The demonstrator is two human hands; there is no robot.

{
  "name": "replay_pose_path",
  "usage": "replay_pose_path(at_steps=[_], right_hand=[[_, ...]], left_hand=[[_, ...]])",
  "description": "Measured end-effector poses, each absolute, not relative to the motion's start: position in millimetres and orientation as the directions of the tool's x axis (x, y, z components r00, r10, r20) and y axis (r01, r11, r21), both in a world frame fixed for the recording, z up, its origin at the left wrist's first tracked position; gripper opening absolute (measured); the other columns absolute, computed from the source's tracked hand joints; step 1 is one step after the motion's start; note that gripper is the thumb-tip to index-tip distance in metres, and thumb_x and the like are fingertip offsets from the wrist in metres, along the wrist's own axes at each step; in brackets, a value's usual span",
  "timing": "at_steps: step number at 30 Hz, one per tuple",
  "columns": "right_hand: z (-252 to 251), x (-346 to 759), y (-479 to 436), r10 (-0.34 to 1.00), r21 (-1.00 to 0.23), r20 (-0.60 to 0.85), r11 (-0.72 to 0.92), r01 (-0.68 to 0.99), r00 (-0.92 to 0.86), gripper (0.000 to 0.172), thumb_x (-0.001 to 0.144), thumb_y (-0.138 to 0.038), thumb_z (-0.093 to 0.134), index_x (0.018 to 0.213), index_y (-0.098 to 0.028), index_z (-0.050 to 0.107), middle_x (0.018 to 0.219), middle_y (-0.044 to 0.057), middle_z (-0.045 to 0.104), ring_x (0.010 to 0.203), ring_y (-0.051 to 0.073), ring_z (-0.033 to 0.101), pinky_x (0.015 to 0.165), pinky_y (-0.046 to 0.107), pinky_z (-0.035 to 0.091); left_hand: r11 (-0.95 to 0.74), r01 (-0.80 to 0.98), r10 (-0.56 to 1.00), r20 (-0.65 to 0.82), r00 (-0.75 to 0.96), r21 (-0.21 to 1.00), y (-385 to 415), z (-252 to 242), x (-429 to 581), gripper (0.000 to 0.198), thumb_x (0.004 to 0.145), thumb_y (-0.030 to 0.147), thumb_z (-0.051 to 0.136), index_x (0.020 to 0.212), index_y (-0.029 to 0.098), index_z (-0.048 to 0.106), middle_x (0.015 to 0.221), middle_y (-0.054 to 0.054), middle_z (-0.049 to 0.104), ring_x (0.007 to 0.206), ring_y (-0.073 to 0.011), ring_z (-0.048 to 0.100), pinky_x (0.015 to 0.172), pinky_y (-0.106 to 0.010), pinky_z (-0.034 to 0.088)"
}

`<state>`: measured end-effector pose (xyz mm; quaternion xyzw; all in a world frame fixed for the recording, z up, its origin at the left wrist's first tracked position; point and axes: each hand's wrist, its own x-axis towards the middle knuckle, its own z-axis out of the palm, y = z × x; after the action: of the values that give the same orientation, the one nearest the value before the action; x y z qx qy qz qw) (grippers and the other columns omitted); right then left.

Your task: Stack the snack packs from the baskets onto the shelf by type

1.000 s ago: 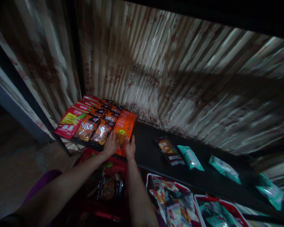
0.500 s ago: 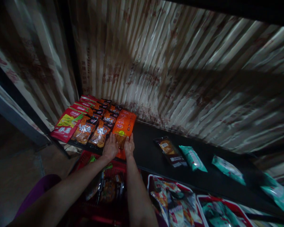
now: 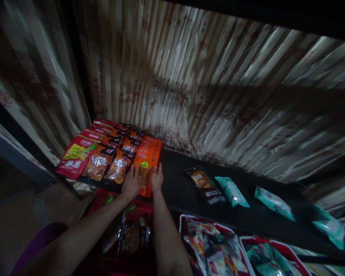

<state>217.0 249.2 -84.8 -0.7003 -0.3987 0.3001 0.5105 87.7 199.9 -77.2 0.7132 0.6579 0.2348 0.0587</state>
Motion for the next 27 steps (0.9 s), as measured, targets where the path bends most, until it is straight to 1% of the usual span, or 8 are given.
replay_pose_path(at_steps=[2, 5, 9, 12, 14, 19, 23, 27], right_hand=[[-89, 222, 261, 0.851, -0.984, -0.027, -0.116, 0.138, 0.524, 0.062, 0.079, -0.048, 0.048, 0.133, -0.017, 0.048, 0.135, 0.008, 0.053, 0.127, 0.021, 0.046, 0.107, 0.034, 0.032], [-93, 227, 280, 0.843, -0.995, -0.056, -0.091, 0.039, 0.535, 0.061, 0.082, -0.048, 0.044, 0.134, -0.017, 0.046, 0.137, 0.008, 0.051, 0.126, 0.020, 0.048, 0.106, 0.034, 0.036], [-92, 230, 297, 0.846, -0.998, -0.062, -0.042, -0.049, 0.530, 0.060, 0.085, -0.047, 0.040, 0.135, -0.014, 0.045, 0.142, 0.008, 0.044, 0.130, 0.018, 0.042, 0.108, 0.033, 0.034], [-91, 231, 302, 0.854, -0.995, -0.065, -0.015, -0.101, 0.516, 0.060, 0.086, -0.047, 0.040, 0.135, -0.013, 0.045, 0.143, 0.008, 0.043, 0.130, 0.018, 0.042, 0.109, 0.033, 0.032], [-92, 232, 303, 0.858, -0.992, -0.067, -0.003, -0.125, 0.510, 0.060, 0.086, -0.048, 0.041, 0.135, -0.013, 0.045, 0.142, 0.007, 0.044, 0.130, 0.018, 0.043, 0.109, 0.033, 0.033], [-90, 235, 304, 0.866, -0.981, -0.072, 0.028, -0.191, 0.494, 0.061, 0.088, -0.050, 0.036, 0.136, -0.013, 0.042, 0.142, 0.007, 0.044, 0.130, 0.018, 0.042, 0.109, 0.035, 0.032], [-82, 237, 309, 0.875, -0.972, -0.105, 0.011, -0.236, 0.472, 0.063, 0.090, -0.052, 0.031, 0.139, -0.013, 0.038, 0.146, 0.008, 0.039, 0.134, 0.016, 0.037, 0.111, 0.033, 0.029], [-74, 238, 317, 0.883, -0.965, -0.129, -0.007, -0.262, 0.451, 0.064, 0.091, -0.050, 0.028, 0.140, -0.009, 0.034, 0.147, 0.011, 0.036, 0.135, 0.017, 0.035, 0.112, 0.033, 0.026]], left_hand=[[-0.136, 0.915, 0.961, 0.275, 0.028, 0.381, 200, -78, 88, 0.051, 0.090, 0.020, 0.035, 0.139, 0.004, 0.035, 0.147, -0.026, 0.029, 0.126, -0.0310, 0.044, 0.101, -0.042, 0.038], [-0.144, 0.919, 0.957, 0.287, 0.035, 0.367, 201, -81, 89, 0.052, 0.089, 0.019, 0.036, 0.139, 0.004, 0.035, 0.147, -0.026, 0.028, 0.127, -0.0311, 0.043, 0.101, -0.042, 0.039], [-0.152, 0.922, 0.951, 0.307, 0.038, 0.356, 203, -85, 89, 0.052, 0.089, 0.018, 0.035, 0.140, 0.004, 0.034, 0.147, -0.026, 0.027, 0.130, -0.0315, 0.041, 0.101, -0.043, 0.038], [-0.148, 0.924, 0.949, 0.315, 0.032, 0.352, 202, -88, 90, 0.053, 0.089, 0.018, 0.035, 0.140, 0.005, 0.033, 0.148, -0.025, 0.027, 0.130, -0.0313, 0.040, 0.101, -0.044, 0.038], [-0.143, 0.929, 0.948, 0.316, 0.030, 0.341, 202, -87, 90, 0.053, 0.088, 0.016, 0.037, 0.139, 0.004, 0.034, 0.148, -0.025, 0.026, 0.132, -0.0315, 0.038, 0.104, -0.045, 0.036], [-0.155, 0.942, 0.930, 0.366, 0.037, 0.299, 208, -69, 101, 0.053, 0.086, 0.013, 0.038, 0.137, -0.001, 0.036, 0.148, -0.024, 0.027, 0.139, -0.0302, 0.023, 0.111, -0.044, 0.026], [-0.199, 0.930, 0.933, 0.350, 0.083, 0.310, 231, -54, 110, 0.052, 0.089, 0.022, 0.037, 0.138, 0.004, 0.037, 0.148, -0.021, 0.030, 0.140, -0.0288, 0.021, 0.110, -0.044, 0.027], [-0.168, 0.932, 0.947, 0.316, 0.062, 0.322, 257, -54, 111, 0.051, 0.091, 0.027, 0.035, 0.137, 0.006, 0.040, 0.148, -0.019, 0.031, 0.140, -0.0289, 0.021, 0.110, -0.045, 0.028]])
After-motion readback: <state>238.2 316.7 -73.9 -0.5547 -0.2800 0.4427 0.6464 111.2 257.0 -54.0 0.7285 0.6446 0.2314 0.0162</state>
